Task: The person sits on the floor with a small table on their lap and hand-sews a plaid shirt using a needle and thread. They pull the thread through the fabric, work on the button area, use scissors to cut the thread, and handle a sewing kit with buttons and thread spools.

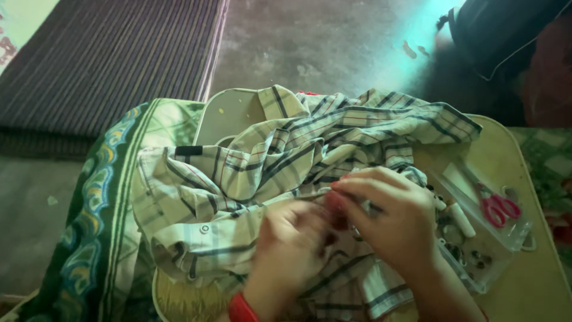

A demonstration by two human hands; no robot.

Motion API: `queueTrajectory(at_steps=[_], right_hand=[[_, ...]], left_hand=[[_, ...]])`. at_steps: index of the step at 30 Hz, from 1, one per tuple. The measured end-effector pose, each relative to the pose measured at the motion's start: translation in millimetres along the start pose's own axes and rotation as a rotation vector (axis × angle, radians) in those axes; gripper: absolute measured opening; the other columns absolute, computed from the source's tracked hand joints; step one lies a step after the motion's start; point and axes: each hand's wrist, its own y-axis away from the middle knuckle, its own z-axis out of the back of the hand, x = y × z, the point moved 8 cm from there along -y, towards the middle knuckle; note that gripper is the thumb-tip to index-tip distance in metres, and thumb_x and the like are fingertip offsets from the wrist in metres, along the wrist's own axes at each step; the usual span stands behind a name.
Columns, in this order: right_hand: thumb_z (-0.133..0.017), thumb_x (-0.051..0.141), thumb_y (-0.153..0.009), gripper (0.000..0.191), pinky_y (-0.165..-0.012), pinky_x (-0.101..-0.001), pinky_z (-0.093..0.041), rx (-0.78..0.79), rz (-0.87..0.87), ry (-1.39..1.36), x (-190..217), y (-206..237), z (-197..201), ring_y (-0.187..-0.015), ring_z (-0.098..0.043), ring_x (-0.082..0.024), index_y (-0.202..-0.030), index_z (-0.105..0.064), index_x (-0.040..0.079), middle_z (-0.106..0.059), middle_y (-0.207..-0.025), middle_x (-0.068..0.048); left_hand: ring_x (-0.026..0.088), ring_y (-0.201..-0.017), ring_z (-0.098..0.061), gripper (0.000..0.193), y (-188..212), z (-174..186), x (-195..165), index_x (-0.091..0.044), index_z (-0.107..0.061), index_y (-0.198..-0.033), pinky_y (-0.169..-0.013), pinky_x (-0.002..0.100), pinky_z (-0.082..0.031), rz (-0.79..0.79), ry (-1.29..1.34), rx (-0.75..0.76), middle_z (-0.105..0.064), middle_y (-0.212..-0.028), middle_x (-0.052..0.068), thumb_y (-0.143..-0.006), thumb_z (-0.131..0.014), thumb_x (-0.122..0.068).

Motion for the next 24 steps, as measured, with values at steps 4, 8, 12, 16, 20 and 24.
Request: queueTrajectory(at_steps=[4, 8, 12, 16, 20, 24], right_hand=[[-0.083, 0.004, -0.074, 0.019, -0.081, -0.0353, -0.059, -0.035, 0.266, 0.123, 26, 5, 5, -0.090, -0.073, -0.023, -0.091, -0.076, 0.006, -0.073, -0.093, -0.007], [-0.083, 0.002, -0.077, 0.019, -0.078, -0.0335, -0.060, -0.060, 0.336, 0.131, 33, 14, 5, -0.090, -0.074, -0.022, -0.093, -0.076, 0.006, -0.072, -0.091, -0.005], [-0.082, 0.003, -0.075, 0.019, -0.075, -0.0309, -0.058, -0.042, 0.149, 0.068, 8, 21, 5, -0.085, -0.073, -0.020, -0.093, -0.077, 0.006, -0.074, -0.090, -0.006], [-0.078, 0.001, -0.080, 0.015, -0.073, -0.0248, -0.057, 0.078, -0.231, -0.280, -47, 29, -2, -0.082, -0.074, -0.013, -0.095, -0.078, 0.003, -0.078, -0.091, -0.003], [-0.073, 0.002, -0.089, 0.016, -0.073, -0.0243, -0.054, 0.243, -0.534, -0.668, -84, 40, -22, -0.084, -0.065, -0.008, -0.102, -0.079, -0.003, -0.074, -0.092, -0.003], [-0.072, 0.001, -0.089, 0.018, -0.075, -0.0254, -0.055, 0.252, -0.602, -0.675, -96, 36, -27, -0.085, -0.066, -0.010, -0.105, -0.079, -0.004, -0.075, -0.093, -0.006]], left_hand=[[0.018, -0.068, -0.075, 0.045, -15, 7, 37, -0.002, -0.075, -0.093, -0.066, 0.032, -0.058, 0.297, 0.523, 0.049, -0.080, -0.081, 0.009, -0.089, -0.063, -0.046], [0.016, -0.071, -0.073, 0.027, -24, 4, 38, -0.001, -0.071, -0.095, -0.068, 0.033, -0.061, 0.165, 0.580, 0.010, -0.078, -0.083, 0.008, -0.089, -0.075, -0.028], [0.016, -0.071, -0.072, 0.029, -21, 12, 26, 0.000, -0.077, -0.095, -0.068, 0.031, -0.058, 0.041, 0.301, -0.059, -0.079, -0.082, 0.011, -0.093, -0.074, -0.029], [0.018, -0.072, -0.069, 0.028, 10, 30, -34, -0.005, -0.077, -0.098, -0.067, 0.030, -0.054, -0.500, -0.439, -0.362, -0.074, -0.081, 0.011, -0.089, -0.081, -0.031], [0.014, -0.071, -0.071, 0.031, 5, 14, -54, -0.006, -0.075, -0.101, -0.067, 0.028, -0.053, -0.535, -0.514, -0.145, -0.073, -0.079, 0.007, -0.082, -0.082, -0.030], [0.010, -0.067, -0.068, 0.032, -8, 6, -38, -0.006, -0.078, -0.102, -0.063, 0.027, -0.053, -0.232, -0.482, 0.142, -0.072, -0.072, 0.006, -0.082, -0.079, -0.030]])
